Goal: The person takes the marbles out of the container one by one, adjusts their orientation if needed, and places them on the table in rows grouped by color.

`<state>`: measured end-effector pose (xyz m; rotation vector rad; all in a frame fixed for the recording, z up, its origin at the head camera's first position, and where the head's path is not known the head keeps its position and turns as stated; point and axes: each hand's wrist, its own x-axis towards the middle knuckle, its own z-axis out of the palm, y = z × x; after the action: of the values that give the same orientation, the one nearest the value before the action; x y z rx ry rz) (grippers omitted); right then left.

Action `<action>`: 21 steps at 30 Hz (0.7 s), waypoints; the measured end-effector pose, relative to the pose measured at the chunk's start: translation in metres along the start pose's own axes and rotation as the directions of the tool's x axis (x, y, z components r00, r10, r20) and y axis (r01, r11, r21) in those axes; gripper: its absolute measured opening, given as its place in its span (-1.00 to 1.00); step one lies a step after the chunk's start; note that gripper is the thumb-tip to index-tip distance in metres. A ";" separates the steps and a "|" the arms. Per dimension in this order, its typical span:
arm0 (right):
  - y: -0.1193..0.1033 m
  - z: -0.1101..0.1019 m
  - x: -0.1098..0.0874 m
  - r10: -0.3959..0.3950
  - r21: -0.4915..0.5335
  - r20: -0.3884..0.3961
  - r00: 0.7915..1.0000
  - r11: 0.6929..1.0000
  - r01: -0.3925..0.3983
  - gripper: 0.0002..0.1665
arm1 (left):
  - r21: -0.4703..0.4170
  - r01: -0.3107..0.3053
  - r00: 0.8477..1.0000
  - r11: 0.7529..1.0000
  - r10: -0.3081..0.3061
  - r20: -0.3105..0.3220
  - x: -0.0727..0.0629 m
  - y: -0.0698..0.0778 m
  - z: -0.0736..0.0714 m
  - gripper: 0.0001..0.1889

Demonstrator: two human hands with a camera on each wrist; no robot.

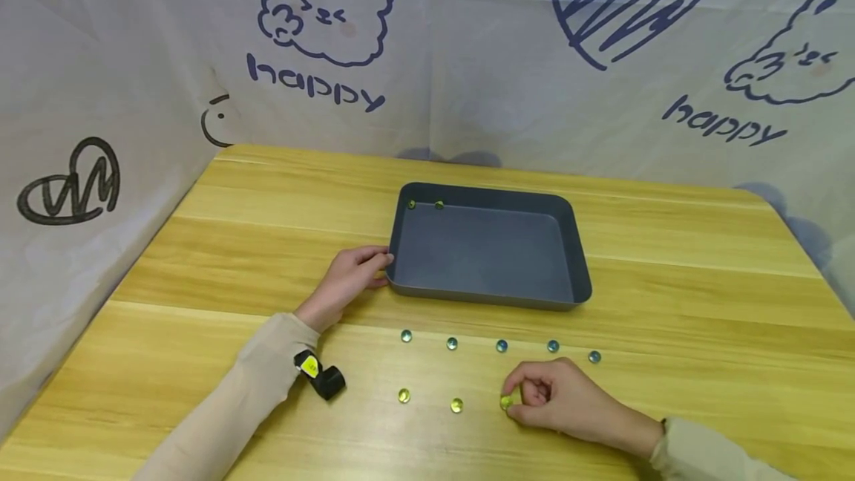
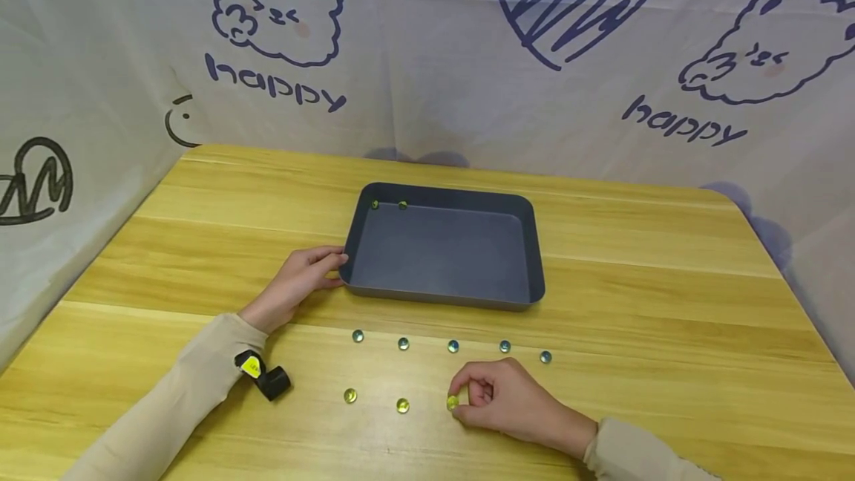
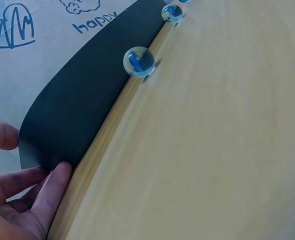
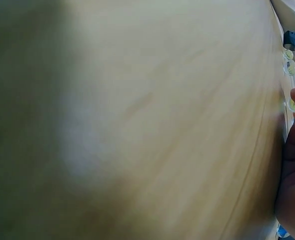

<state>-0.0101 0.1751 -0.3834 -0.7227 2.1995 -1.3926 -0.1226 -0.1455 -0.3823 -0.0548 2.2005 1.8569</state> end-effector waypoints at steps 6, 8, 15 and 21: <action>0.001 -0.001 0.001 0.006 0.010 0.015 1.000 1.000 -0.006 -0.87 | -0.004 -0.001 1.000 1.000 0.001 -0.004 0.000 0.000 0.001 -0.56; 0.002 -0.001 0.002 0.005 0.008 0.017 1.000 1.000 -0.005 -0.88 | -0.007 -0.005 1.000 1.000 0.005 -0.006 0.000 0.000 0.001 -0.57; 0.001 -0.003 0.002 0.035 0.017 0.030 0.999 0.999 -0.036 -0.88 | -0.011 -0.006 1.000 1.000 0.006 -0.002 0.001 0.001 0.002 -0.56; -0.001 -0.003 0.002 0.043 0.013 0.038 0.998 0.999 -0.043 -0.89 | 0.000 0.004 1.000 1.000 -0.004 -0.002 0.001 0.000 0.001 -0.56</action>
<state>-0.0133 0.1762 -0.3817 -0.6877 2.1612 -1.3608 -0.1229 -0.1442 -0.3831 -0.0606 2.2004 1.8551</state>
